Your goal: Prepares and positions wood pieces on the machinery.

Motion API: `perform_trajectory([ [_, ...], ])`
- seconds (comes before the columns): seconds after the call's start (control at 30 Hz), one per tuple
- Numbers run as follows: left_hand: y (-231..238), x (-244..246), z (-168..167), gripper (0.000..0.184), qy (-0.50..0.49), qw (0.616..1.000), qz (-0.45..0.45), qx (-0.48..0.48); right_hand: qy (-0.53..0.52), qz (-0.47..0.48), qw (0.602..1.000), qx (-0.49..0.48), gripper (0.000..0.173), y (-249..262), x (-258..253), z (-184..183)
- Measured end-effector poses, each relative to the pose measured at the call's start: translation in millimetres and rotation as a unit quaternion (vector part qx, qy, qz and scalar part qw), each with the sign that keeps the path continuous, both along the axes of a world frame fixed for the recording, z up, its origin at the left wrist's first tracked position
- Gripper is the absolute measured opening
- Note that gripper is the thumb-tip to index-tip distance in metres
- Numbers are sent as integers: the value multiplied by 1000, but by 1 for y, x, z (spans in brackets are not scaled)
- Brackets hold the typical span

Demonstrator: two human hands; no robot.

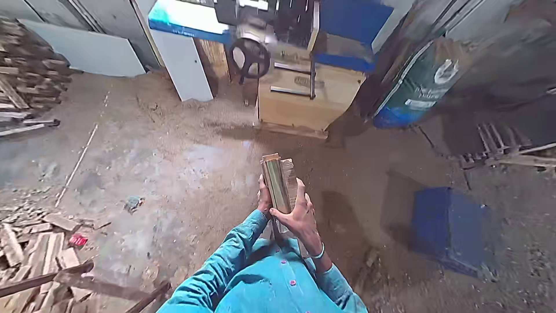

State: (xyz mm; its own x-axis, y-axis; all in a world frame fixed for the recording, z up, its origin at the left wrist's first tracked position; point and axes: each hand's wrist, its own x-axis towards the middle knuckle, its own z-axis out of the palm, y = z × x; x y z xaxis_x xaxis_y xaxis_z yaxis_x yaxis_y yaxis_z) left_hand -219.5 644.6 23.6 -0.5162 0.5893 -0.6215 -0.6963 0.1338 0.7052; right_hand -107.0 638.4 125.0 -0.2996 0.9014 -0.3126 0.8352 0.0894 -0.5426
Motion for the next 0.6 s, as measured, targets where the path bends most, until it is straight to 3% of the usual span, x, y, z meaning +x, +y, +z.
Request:
perform_trajectory([
  [0.23,159,-53,31,66,2,993,44,107,21,63,998,-7,126,173,-52,36],
  [0.27,172,-58,35,66,-5,993,50,105,56,69,996,-23,121,192,-55,37],
  [0.4,231,-92,29,66,9,995,72,66,165,76,982,-58,76,264,-81,53],
  [0.5,266,-120,22,65,8,995,87,53,143,127,977,97,70,284,-108,68],
  [0.6,307,-159,16,63,21,995,90,47,134,174,941,256,62,306,-147,60],
])
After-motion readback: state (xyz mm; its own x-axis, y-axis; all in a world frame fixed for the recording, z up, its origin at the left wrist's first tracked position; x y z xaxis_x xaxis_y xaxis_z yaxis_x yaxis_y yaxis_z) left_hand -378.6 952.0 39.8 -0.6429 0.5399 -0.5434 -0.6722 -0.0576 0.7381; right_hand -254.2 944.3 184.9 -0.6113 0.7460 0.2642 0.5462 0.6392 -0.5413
